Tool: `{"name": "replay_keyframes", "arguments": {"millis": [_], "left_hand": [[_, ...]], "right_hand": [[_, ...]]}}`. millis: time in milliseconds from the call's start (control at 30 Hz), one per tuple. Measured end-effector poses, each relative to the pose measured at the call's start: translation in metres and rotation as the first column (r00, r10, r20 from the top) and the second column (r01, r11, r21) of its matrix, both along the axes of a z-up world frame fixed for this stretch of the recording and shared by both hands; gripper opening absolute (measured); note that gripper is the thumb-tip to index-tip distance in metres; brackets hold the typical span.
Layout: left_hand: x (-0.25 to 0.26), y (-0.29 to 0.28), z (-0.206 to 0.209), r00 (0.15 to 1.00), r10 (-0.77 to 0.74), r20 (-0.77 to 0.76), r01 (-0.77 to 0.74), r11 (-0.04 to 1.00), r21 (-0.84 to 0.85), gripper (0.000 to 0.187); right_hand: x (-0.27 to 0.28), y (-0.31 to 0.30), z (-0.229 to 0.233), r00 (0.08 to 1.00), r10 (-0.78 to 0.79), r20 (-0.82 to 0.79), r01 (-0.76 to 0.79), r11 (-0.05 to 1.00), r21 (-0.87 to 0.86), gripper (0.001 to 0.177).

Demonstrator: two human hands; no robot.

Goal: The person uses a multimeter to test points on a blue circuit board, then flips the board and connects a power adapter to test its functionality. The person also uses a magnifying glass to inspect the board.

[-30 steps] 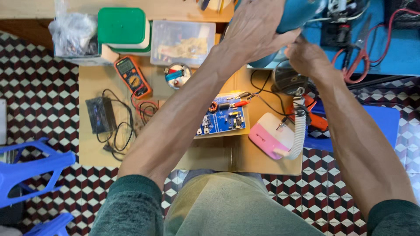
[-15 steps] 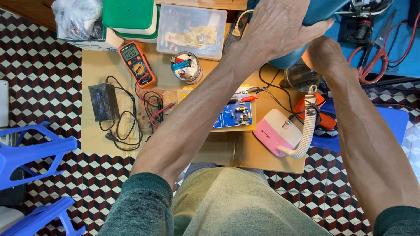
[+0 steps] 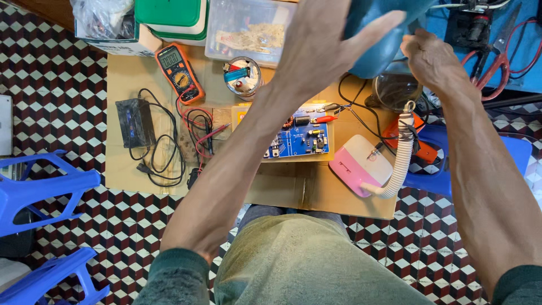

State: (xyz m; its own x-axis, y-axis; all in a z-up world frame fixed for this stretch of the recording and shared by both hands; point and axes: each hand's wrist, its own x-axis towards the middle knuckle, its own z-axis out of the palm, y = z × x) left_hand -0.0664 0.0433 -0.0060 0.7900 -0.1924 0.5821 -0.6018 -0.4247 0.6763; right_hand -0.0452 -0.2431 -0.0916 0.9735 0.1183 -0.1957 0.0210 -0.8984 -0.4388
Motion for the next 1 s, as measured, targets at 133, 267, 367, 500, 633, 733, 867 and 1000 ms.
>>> {"name": "replay_keyframes", "arguments": {"millis": [133,267,367,500,633,733,867,1000], "left_hand": [[-0.062,0.067,0.006,0.941,0.108,-0.32,-0.19,0.953,-0.237,0.035],[-0.129,0.112,-0.027,0.811,0.214,-0.544,-0.412,0.869,-0.272,0.025],[-0.17,0.124,-0.06,0.623,0.399,-0.673,-0.504,0.862,0.044,0.031],[-0.167,0.104,-0.125,0.538,0.219,-0.814,-0.609,0.769,-0.196,0.038],[-0.145,0.051,-0.146,0.618,0.176,-0.766,-0.512,0.83,-0.222,0.066],[-0.129,0.031,-0.125,0.511,0.027,-0.859,-0.308,0.939,-0.154,0.065],[-0.133,0.008,-0.118,0.699,-0.063,-0.712,-0.191,0.944,-0.27,0.052],[-0.142,0.001,-0.136,0.701,-0.104,-0.705,-0.121,0.957,-0.262,0.037]], "right_hand": [[-0.05,0.0,0.035,0.842,0.08,0.534,-0.154,0.983,0.095,0.031],[-0.141,0.007,0.049,0.772,-0.443,0.456,0.257,0.873,0.415,0.024],[-0.181,0.022,0.042,0.711,-0.624,0.324,0.486,0.769,0.415,0.027],[-0.199,0.027,0.038,0.674,-0.721,0.159,0.64,0.678,0.361,0.028],[-0.188,0.032,0.047,0.744,-0.586,0.321,0.455,0.796,0.399,0.032],[-0.167,0.043,0.077,0.73,-0.588,0.347,0.393,0.777,0.491,0.049],[-0.131,0.043,0.122,0.71,-0.66,0.247,0.451,0.695,0.56,0.048],[-0.071,0.026,0.157,0.722,-0.546,0.424,0.206,0.755,0.623,0.049]]}}
